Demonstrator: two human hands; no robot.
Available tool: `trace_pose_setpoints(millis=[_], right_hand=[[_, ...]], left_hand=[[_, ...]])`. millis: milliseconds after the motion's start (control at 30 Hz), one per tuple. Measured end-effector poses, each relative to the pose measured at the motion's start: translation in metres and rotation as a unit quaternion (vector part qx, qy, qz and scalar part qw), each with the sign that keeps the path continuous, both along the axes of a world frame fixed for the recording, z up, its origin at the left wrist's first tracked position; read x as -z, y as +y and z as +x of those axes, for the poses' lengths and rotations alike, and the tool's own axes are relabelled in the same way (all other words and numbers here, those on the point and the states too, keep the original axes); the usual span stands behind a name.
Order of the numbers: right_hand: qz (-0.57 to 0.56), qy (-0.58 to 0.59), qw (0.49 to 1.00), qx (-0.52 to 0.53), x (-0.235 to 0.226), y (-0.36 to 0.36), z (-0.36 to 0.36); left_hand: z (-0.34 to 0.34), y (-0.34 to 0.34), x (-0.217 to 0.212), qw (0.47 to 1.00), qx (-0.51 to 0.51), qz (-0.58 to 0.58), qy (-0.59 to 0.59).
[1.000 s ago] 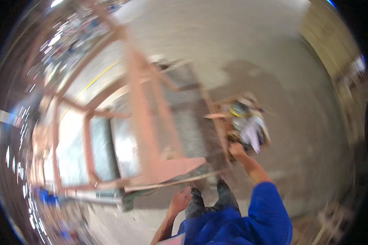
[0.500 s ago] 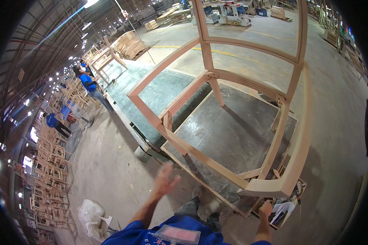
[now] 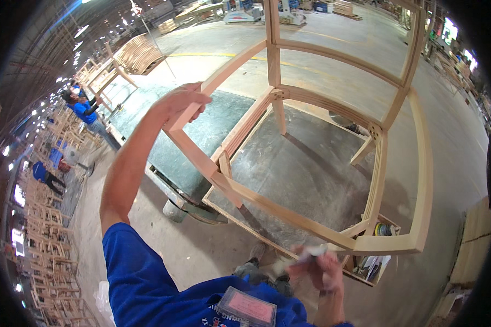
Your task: The person smooths the surface of a wooden chair frame using a sanding block, focusing on the legs and crossbars. After sanding, the person stacks the chair with others and secures the stack with a black strap.
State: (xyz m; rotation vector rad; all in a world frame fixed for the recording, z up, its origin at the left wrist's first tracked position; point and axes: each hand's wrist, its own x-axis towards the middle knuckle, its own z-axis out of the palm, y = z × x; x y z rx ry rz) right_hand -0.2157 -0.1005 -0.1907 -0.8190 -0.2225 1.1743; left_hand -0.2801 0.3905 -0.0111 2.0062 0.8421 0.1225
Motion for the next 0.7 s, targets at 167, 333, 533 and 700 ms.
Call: trace_pose_setpoints(millis=[167, 333, 533, 700], right_hand=[[-0.044, -0.269, 0.96, 0.071, -0.087, 0.201, 0.016], [-0.052, -0.234, 0.969, 0.052, -0.075, 0.357, 0.032], [0.035, -0.039, 0.994, -0.098, -0.104, 0.393, 0.015], [-0.026, -0.057, 0.996, -0.065, -0.113, 0.422, 0.038]], left_hand=[[-0.01, 0.012, 0.015, 0.982, -0.033, 0.177, -0.063], [-0.005, -0.017, 0.004, 0.956, 0.002, 0.286, -0.057], [-0.031, -0.001, 0.03, 0.935, 0.013, 0.295, -0.197], [-0.036, 0.007, 0.035, 0.921, 0.017, 0.325, -0.216]])
